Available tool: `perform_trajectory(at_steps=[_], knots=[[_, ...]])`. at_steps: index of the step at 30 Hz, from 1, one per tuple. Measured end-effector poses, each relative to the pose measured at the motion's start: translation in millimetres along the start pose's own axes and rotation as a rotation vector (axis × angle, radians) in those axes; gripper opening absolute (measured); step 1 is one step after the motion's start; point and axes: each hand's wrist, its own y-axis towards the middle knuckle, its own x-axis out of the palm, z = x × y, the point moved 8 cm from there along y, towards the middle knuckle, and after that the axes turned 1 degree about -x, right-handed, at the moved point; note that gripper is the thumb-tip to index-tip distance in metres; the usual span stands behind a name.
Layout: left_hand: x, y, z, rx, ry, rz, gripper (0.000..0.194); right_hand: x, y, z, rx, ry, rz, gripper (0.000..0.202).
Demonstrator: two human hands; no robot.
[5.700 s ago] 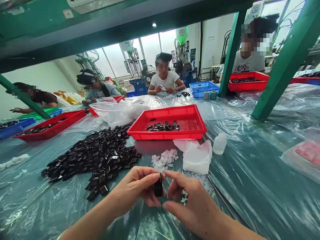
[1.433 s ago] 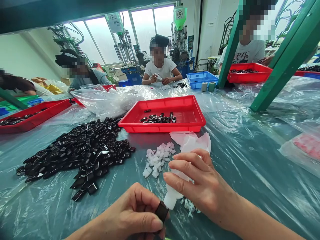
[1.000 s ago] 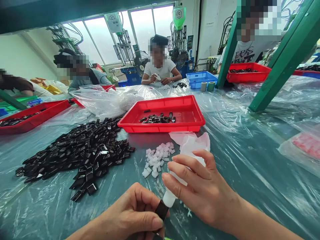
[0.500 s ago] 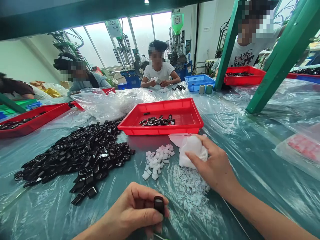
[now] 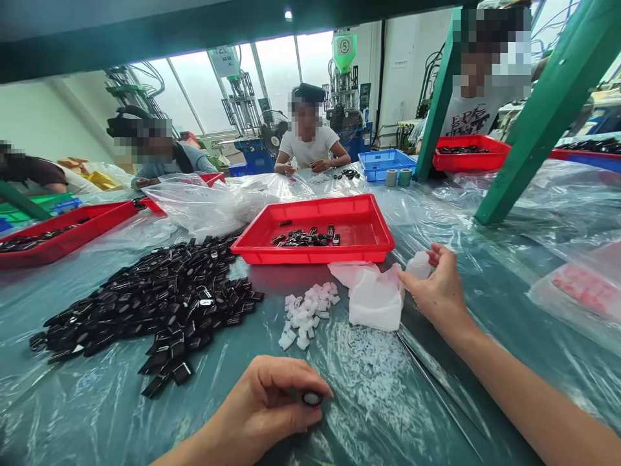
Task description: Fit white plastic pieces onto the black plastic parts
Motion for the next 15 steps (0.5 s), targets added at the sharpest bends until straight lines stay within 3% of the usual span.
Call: perform_trajectory(at_steps=[2,4,6,8,11,15], knots=[[-0.8,0.8,-1.0,-0.01,0.011,0.014,0.016,-13.1,-4.5,-22.0,-0.068,-0.043,0.104,0.072],[-1.6,1.6,-2.8,-0.031,0.02,0.029,0.015,-15.5,-15.3,-53.6,-0.211,-0.055,0.1,0.064],[-1.8,2.3,-5.4,-0.059,0.017,0.032,0.014,-3.5,-32.9,-87.4,-0.401,-0.04,-0.038,0.039],[-0.5,2.9,-8.6,-0.084,-0.001,0.012,0.011,18.0,-54.9,-113.3,-0.558,-0.023,-0.253,0.012],[1.4,3.3,-15.3,-0.125,-0.03,-0.021,0.012,47.2,-79.2,-129.6,-0.651,-0.058,-0.496,0.014],[0.3,3.7,-26.4,-0.217,-0.055,-0.01,0.023,68.3,-89.6,-129.9,-0.648,-0.155,-0.673,0.025]])
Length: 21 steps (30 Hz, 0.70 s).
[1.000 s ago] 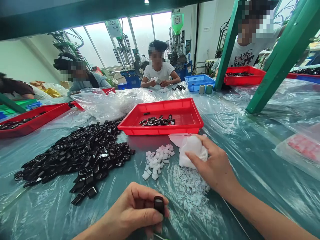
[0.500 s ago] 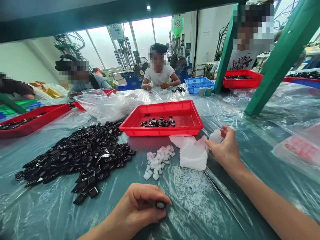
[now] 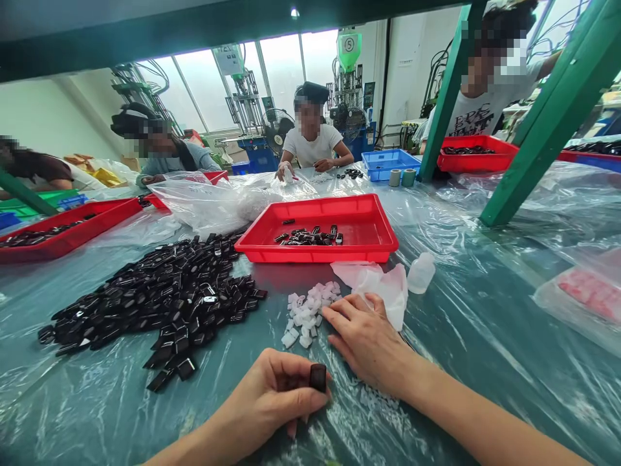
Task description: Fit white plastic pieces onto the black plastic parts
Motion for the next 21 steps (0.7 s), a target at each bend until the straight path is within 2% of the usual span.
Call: perform_trajectory(at_steps=[4,8,14,21], knots=[[2.0,0.7,-1.9,-0.056,-0.076,-0.015,0.033,4.5,-0.4,-0.6,0.014,-0.022,-0.09,0.026],[4.5,-0.4,0.2,-0.072,-0.098,-0.047,0.031,4.1,-0.5,-2.7,0.002,-0.014,-0.098,0.022],[5.7,-1.0,1.5,-0.06,-0.061,-0.05,0.031,7.8,-0.4,-5.6,-0.071,0.039,-0.036,0.024],[9.5,-2.2,-1.7,-0.037,0.05,-0.064,0.022,5.3,-2.8,-0.1,-0.031,0.104,0.06,0.018]])
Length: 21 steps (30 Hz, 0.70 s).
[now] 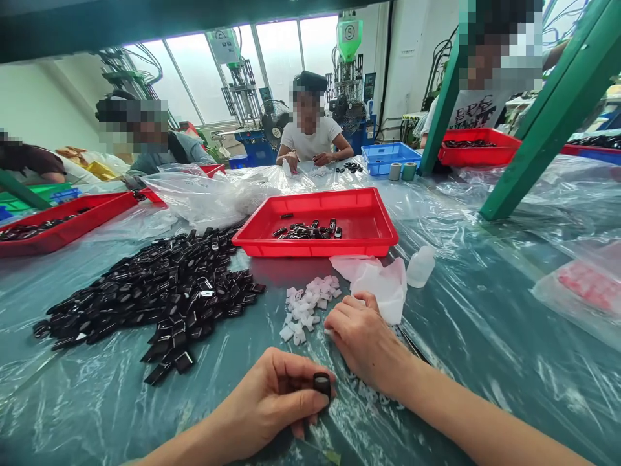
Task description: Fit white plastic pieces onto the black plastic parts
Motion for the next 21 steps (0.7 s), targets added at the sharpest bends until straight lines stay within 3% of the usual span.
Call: perform_trajectory(at_steps=[7,14,21], knots=[[-2.7,-0.2,-1.3,0.075,0.061,0.036,0.015,-16.9,-7.8,-11.1,0.02,0.165,-0.043,0.019],[-2.8,-0.2,5.2,0.127,0.111,0.051,0.011,-23.1,-16.5,-4.6,0.263,0.493,-0.023,0.012],[-1.6,1.4,5.8,0.146,0.14,0.006,0.014,-14.6,-16.4,-18.0,0.19,0.726,-0.029,0.013]])
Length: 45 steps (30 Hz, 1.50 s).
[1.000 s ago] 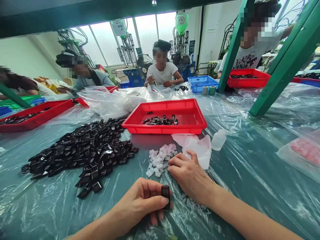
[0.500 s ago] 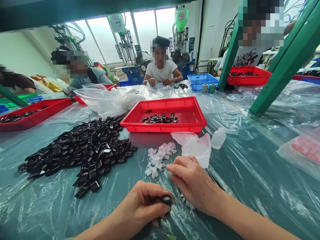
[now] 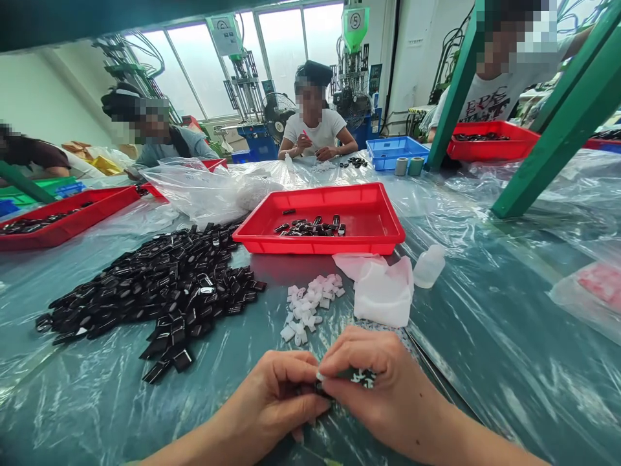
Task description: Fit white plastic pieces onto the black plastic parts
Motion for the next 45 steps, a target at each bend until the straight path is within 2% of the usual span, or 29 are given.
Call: perform_trajectory(at_steps=[4,8,15,20,27,33,36,39,41,45], knots=[[0.2,-0.2,1.4,0.007,-0.005,-0.009,0.017,3.1,1.0,-3.1,-0.049,-0.001,0.013,0.013],[-0.6,-0.3,2.1,0.003,-0.015,-0.001,0.017,4.3,-0.7,-6.7,-0.116,-0.1,0.0,0.014],[0.9,-0.6,1.0,0.013,-0.011,-0.012,0.02,7.7,-6.9,-23.2,-0.349,-0.311,-0.021,0.019],[0.8,-0.9,-0.5,0.017,-0.013,-0.013,0.021,10.0,-8.2,-22.4,-0.383,-0.337,-0.068,0.019],[0.9,0.0,-1.2,0.009,-0.048,-0.031,0.02,12.7,-7.6,-14.5,-0.317,-0.319,-0.139,0.018],[1.3,-0.2,1.3,0.018,-0.054,-0.029,0.019,13.1,-7.6,-16.7,-0.282,-0.338,-0.126,0.019],[-0.5,1.0,-3.4,-0.032,-0.092,-0.004,0.016,6.8,-4.8,-15.0,-0.241,-0.352,-0.102,0.014],[-3.4,2.3,-10.8,-0.125,-0.162,0.034,0.016,-9.9,0.2,-5.7,-0.136,-0.356,-0.018,0.015],[-3.5,2.7,-11.7,-0.16,-0.203,0.038,0.02,-18.2,2.3,2.4,-0.062,-0.44,0.009,0.014],[-2.7,2.3,-7.2,-0.183,-0.246,0.021,0.029,-15.6,2.5,13.3,-0.008,-0.633,-0.066,0.018]])
